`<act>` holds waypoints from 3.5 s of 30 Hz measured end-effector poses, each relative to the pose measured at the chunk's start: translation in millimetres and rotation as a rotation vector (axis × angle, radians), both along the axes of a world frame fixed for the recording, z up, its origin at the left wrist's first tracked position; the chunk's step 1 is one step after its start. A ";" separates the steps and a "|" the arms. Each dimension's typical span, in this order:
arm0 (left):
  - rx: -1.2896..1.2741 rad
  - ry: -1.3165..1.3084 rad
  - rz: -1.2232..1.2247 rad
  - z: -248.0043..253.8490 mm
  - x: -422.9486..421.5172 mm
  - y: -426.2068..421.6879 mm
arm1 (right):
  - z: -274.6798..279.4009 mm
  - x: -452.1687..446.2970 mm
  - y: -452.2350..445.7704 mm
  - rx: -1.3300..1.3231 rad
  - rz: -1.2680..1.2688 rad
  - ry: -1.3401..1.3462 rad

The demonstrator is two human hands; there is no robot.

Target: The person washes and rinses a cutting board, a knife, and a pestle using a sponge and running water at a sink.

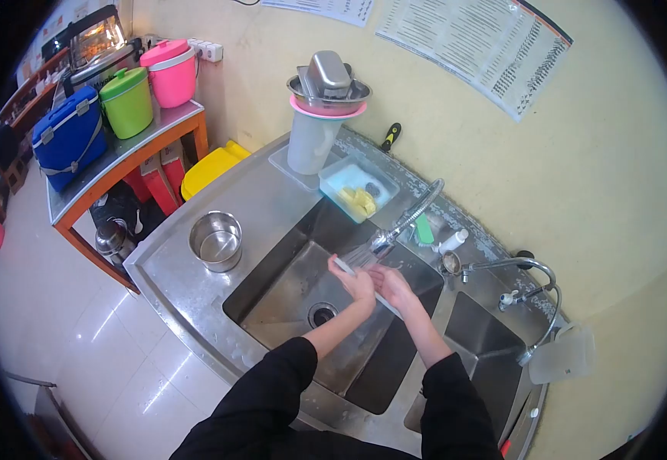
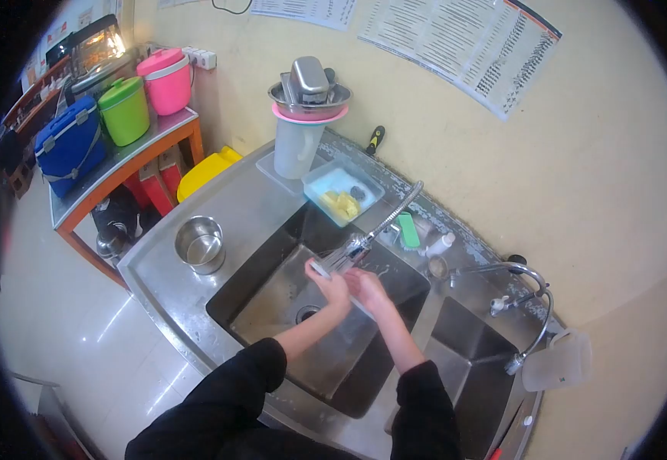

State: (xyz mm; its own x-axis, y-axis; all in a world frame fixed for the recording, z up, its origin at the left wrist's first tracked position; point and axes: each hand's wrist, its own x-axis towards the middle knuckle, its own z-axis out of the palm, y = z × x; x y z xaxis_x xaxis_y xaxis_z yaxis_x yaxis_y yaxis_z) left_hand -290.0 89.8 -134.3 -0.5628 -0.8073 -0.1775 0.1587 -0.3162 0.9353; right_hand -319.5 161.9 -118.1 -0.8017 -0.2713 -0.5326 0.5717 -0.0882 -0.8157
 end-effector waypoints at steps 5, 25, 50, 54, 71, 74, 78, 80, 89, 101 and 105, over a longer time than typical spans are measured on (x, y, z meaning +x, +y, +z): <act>0.178 -0.204 -0.064 23.8 -3.1 5.3 | 21.9 -6.4 -3.2 -0.486 -0.161 0.238; -0.022 -0.051 0.146 -10.4 -21.2 -33.8 | 88.0 13.0 26.6 -0.122 0.116 0.387; 0.858 -0.076 -0.575 -19.6 42.3 -107.6 | 101.6 4.0 99.5 0.110 0.406 0.448; 0.876 -0.073 -0.589 -23.0 51.9 -114.1 | 67.8 -14.6 94.0 0.247 0.454 0.550; 0.534 -0.161 -0.910 -56.3 130.5 -41.5 | -70.1 26.5 15.5 -0.796 -0.495 -0.211; 0.445 -0.178 -0.878 -55.6 134.7 -62.0 | -74.1 -1.6 6.9 -0.950 -0.638 -0.198; 0.291 -0.265 -0.864 -41.4 136.9 -100.4 | -51.9 -10.0 19.8 -1.083 -0.660 -0.055; 0.220 -0.280 -0.781 -22.9 131.4 -109.4 | -55.4 -10.8 16.7 -1.048 -0.641 -0.110; 0.195 -0.307 -0.811 36.9 128.2 -134.5 | -86.4 82.4 -47.8 0.170 0.198 0.583; 0.170 -0.391 -0.895 138.3 131.6 -223.6 | -138.5 49.4 41.6 0.198 0.304 -0.224; 0.471 -0.387 -0.825 124.5 121.1 -252.6 | -85.1 62.1 105.9 0.263 0.338 -0.288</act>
State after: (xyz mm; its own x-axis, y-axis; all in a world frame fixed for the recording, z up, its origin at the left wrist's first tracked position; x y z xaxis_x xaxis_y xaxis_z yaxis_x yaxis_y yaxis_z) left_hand -168.9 -162.7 -9.8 -0.7480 0.0033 -0.6637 -0.5606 -0.5384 0.6292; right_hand -257.3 267.8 -203.2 -0.5030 -0.3175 -0.8039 0.7375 0.3273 -0.5908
